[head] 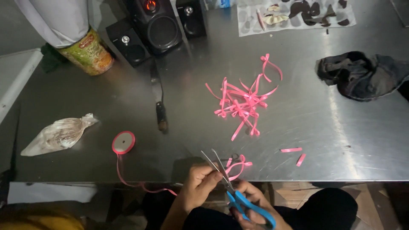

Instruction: The recorder is measuring, tying, and cutting small pink ribbon bows at a bakery workstation.

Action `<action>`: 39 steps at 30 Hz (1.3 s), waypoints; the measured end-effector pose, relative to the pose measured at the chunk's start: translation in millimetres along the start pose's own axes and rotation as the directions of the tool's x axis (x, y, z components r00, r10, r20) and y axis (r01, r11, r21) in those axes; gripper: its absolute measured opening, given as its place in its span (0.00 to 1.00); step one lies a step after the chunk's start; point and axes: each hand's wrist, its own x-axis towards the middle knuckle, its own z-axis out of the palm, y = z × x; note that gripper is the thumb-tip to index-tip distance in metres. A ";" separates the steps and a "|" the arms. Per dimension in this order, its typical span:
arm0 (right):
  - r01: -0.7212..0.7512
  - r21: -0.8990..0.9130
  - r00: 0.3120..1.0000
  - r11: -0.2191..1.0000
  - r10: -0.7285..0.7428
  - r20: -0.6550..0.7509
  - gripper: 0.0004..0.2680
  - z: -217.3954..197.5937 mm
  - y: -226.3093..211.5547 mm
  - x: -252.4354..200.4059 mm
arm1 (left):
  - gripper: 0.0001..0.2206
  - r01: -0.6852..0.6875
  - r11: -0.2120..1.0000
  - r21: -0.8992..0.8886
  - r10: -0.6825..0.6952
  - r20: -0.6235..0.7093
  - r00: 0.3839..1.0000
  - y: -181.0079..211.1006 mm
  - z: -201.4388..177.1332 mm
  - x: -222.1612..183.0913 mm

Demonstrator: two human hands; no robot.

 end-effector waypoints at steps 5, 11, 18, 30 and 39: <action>0.025 -0.038 0.999 0.999 -0.026 -0.027 0.25 6.0 -21.7 -4.4 | 0.09 -0.125 0.991 0.056 0.124 0.011 0.992 13.1 1.7 24.9; 0.223 -0.262 0.953 0.939 -0.267 -0.144 0.27 -6.7 -123.8 -32.5 | 0.18 -0.080 0.989 -0.122 0.090 0.082 0.993 22.8 9.7 92.8; -0.182 -0.884 0.732 0.430 -0.541 -0.414 0.22 -19.9 -260.5 -46.9 | 0.23 -0.099 0.993 0.061 0.083 0.215 0.973 43.9 51.6 173.4; -0.656 -0.558 0.746 -0.508 -0.550 -0.375 0.19 5.5 -295.2 -42.4 | 0.29 -0.086 0.996 0.022 0.082 0.135 0.987 96.4 39.7 36.5; 0.035 -0.963 0.999 -0.269 -0.017 0.042 0.11 46.8 -128.2 -21.9 | 0.47 0.029 0.994 0.104 -0.051 0.217 0.975 71.4 54.3 -10.2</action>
